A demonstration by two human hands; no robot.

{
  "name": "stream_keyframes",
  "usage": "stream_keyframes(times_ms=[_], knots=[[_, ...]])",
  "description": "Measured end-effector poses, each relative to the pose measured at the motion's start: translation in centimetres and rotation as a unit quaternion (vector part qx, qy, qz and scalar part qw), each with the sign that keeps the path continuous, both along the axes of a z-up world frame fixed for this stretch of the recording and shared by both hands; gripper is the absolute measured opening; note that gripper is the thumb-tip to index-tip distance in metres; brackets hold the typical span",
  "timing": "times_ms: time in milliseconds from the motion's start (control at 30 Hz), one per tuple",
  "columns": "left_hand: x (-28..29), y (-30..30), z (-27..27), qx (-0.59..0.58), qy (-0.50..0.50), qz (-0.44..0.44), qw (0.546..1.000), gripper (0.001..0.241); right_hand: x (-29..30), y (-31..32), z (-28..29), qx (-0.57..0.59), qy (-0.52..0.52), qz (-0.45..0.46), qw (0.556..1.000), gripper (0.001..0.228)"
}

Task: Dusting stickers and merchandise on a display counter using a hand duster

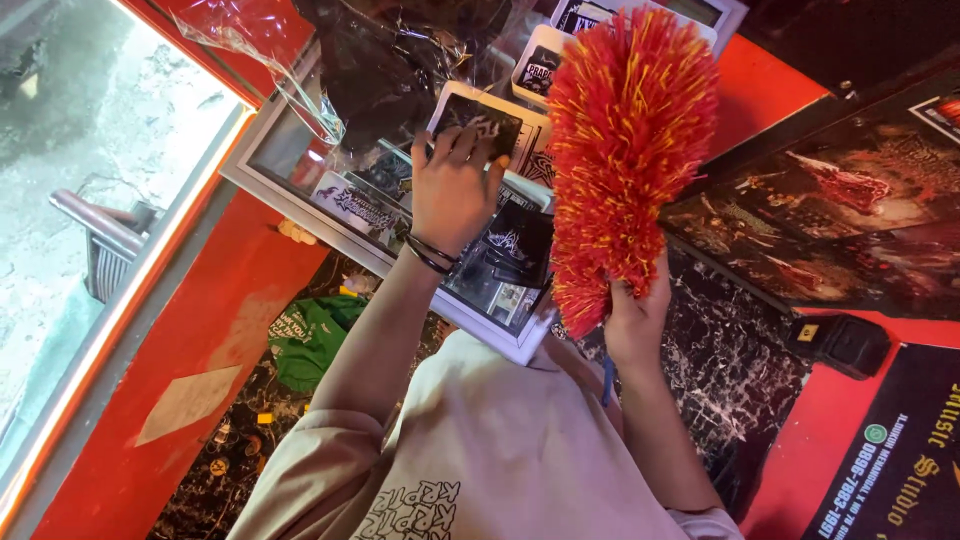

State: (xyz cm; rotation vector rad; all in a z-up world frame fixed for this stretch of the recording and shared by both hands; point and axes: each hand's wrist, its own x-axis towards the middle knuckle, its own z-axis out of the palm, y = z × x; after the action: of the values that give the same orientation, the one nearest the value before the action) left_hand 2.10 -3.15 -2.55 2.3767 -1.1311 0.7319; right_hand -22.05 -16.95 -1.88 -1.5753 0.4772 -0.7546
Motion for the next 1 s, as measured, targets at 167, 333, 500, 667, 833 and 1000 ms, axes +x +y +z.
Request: stream_keyframes(times_ms=[167, 333, 500, 667, 833, 1000], knots=[[0.0, -0.1, -0.2, 0.02, 0.037, 0.036, 0.998, 0.043, 0.5, -0.9, -1.7, 0.159, -0.037, -0.042, 0.986, 0.053], [-0.6, 0.6, 1.9, 0.023, 0.08, 0.039, 0.996, 0.046, 0.1, -2.7, -1.4, 0.188, -0.008, -0.086, 0.978, 0.045], [-3.2, 2.2, 1.3, -0.062, 0.139, -0.081, 0.985, 0.02, -0.5, -3.9, -0.3, 0.22, 0.028, -0.146, 0.964, 0.037], [-4.9, 2.2, -0.9, 0.068, 0.148, -0.078, 0.984, 0.057, 0.5, -1.7, 1.2, 0.124, 0.026, -0.034, 0.991, 0.038], [-4.6, 2.0, -0.1, 0.083, 0.234, -0.075, 0.966, 0.043, 0.9, -1.0, 0.0, 0.067, 0.022, 0.015, 0.997, 0.045], [-4.3, 2.4, 0.7, 0.109, 0.221, -0.101, 0.964, 0.079, 1.1, -0.9, 1.4, 0.092, 0.002, 0.033, 0.995, 0.054]])
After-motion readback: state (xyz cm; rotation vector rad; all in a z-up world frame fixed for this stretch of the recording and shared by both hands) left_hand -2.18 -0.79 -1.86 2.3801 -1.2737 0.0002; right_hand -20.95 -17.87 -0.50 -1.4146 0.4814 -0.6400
